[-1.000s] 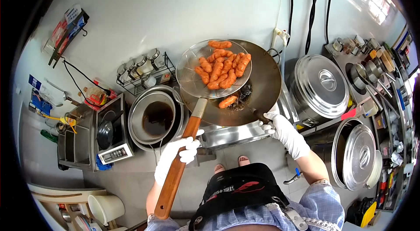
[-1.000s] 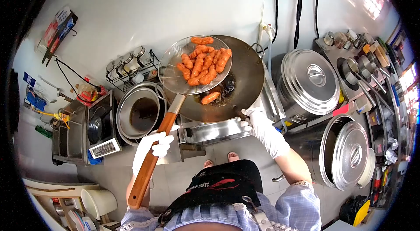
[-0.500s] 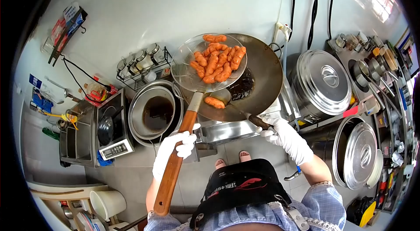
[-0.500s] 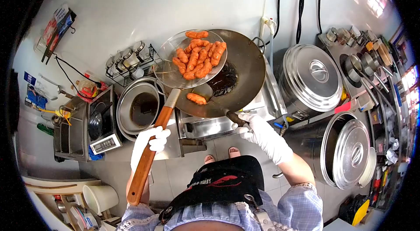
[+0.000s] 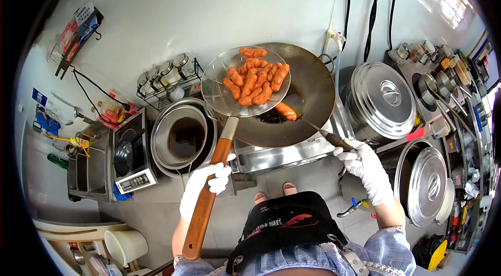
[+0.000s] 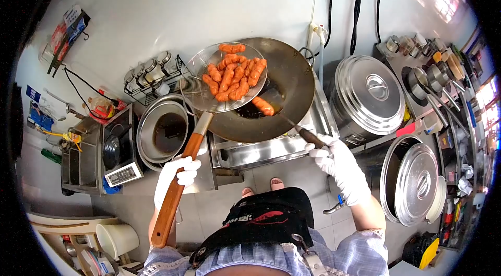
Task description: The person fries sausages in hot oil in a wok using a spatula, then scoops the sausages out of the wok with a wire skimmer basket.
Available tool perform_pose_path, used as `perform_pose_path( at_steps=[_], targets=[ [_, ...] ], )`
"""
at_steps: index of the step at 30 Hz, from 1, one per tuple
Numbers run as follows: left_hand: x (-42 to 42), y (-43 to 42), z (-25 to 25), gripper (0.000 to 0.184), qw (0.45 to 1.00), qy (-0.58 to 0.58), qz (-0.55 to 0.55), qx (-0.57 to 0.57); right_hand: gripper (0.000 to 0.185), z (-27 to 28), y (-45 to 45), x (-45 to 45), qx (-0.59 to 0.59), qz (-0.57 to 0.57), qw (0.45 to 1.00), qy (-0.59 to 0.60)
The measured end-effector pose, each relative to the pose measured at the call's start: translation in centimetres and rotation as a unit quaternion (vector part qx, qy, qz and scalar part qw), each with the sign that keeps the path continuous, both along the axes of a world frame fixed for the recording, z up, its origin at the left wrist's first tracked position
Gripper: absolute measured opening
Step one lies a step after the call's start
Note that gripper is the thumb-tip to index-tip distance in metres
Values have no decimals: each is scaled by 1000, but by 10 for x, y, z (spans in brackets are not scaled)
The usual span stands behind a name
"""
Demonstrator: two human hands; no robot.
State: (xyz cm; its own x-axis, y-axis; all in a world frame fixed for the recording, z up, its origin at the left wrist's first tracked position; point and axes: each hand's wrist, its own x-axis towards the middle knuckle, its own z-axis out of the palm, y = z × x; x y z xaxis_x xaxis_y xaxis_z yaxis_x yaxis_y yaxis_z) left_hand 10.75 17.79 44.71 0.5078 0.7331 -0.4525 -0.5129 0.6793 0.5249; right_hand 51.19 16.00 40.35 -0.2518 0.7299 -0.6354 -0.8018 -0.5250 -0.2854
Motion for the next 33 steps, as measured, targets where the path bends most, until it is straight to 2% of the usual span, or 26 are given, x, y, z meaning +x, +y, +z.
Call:
perform_pose_path(
  at_steps=[1, 2, 4, 6, 8, 9, 10, 13, 15, 18, 20, 21, 22, 25, 28, 29, 33],
  targets=[
    [-2, 0, -2, 43, 1000, -10, -15, -1, 21, 1, 3, 4, -16, -21, 999, 31],
    [-2, 1, -3, 43, 1000, -11, -15, -1, 20, 7, 3, 7, 5, -26, 1000, -9],
    [-3, 1, -4, 41, 1000, -4, -18, -11, 20, 12, 7, 16, -8, -49, 999, -10],
    [-2, -2, -2, 42, 1000, 11, -17, -10, 23, 20, 12, 22, -14, -79, 996, 32],
    [-2, -3, -1, 43, 999, 27, -17, -8, 26, 34, 16, 22, 1, -93, 996, 4],
    [-2, -3, -2, 43, 999, 27, -25, -10, 28, 35, 17, 24, 22, -94, 994, 43],
    [-2, -3, -2, 43, 999, 27, -34, -12, 28, 42, 20, 17, 8, -140, 990, -28],
    [0, -5, -5, 43, 999, 33, -34, -6, 26, 46, 28, 16, 77, -75, 994, 28],
    [2, -6, -4, 43, 999, 25, -40, -9, 23, 53, 35, 1, 57, -65, 994, -63],
    [5, -6, -10, 43, 999, 16, -48, -16, 17, 47, 49, -24, 96, 8, 991, -92],
    [7, -7, -18, 43, 998, -22, -57, -25, 15, 51, 55, -50, 120, 53, 969, -210],
    [10, -8, -19, 43, 998, -24, -51, -32, 16, 38, 57, -54, 185, 80, 954, -223],
    [13, -10, -20, 43, 998, -27, -43, -39, 26, 40, 58, -67, 155, 73, 943, -286],
    [13, -14, -27, 42, 998, -16, -44, -42, 47, 19, 56, -70, 235, 91, 880, -403],
    [0, -23, -42, 44, 997, -21, -65, -17, 46, 25, 44, -56, 252, 66, 860, -438],
    [-5, -28, -47, 45, 996, -25, -83, 5, 45, 36, 37, -51, 248, 59, 869, -424],
    [-4, -38, -73, 47, 994, -89, -60, 23, 45, 48, 23, -27, 292, 40, 861, -415]
  ],
)
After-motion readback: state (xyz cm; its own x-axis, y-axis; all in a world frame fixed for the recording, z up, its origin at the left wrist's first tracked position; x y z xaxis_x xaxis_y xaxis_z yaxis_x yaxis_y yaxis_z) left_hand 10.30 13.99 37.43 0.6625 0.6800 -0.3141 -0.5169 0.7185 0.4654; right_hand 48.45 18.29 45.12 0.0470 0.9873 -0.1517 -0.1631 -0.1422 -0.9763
